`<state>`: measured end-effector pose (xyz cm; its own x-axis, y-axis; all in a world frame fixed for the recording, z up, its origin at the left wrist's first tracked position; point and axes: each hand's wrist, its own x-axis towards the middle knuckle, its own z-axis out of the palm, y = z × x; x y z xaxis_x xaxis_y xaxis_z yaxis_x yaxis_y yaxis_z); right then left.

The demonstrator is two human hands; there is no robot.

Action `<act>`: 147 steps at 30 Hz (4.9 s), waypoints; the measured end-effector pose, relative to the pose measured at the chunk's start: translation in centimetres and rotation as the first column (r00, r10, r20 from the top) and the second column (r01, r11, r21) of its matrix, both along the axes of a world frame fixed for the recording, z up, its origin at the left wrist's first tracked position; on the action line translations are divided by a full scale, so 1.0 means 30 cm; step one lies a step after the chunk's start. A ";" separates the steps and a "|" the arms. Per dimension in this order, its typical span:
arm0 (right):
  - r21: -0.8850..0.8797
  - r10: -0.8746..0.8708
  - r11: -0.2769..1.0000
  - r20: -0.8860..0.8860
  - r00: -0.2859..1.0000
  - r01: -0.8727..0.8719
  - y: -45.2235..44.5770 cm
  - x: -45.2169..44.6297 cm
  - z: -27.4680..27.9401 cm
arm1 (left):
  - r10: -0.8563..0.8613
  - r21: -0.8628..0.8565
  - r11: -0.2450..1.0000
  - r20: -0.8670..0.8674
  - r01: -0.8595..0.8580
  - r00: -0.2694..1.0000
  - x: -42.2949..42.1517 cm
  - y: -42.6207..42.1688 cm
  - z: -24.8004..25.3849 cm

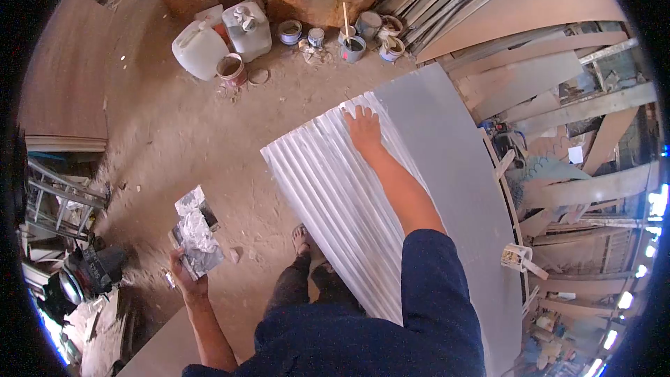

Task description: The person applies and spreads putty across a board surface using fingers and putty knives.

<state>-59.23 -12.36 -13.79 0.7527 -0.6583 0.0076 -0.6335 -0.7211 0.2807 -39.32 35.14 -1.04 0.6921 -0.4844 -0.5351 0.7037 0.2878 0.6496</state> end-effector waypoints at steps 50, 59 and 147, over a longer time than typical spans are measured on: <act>0.506 0.111 0.859 -0.030 0.993 -0.080 0.091 -0.119 0.031 | -0.010 0.114 0.993 -0.129 0.025 0.992 0.027 0.021 -0.031; 0.601 0.010 0.799 -0.051 0.999 0.023 0.166 -0.166 -0.100 | 0.022 0.253 0.967 -0.202 0.030 0.979 0.071 0.077 -0.098; 0.454 -0.651 0.636 -0.118 0.750 0.624 1.252 -1.257 0.071 | -0.440 -0.106 0.897 -0.143 0.429 0.886 0.203 0.346 -0.323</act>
<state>-96.95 25.20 -11.67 0.1522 -0.9121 -0.3808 -0.9867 -0.1627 -0.0046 -33.24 45.51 -10.71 0.3123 -0.7569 -0.5741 0.8606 -0.0306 0.5084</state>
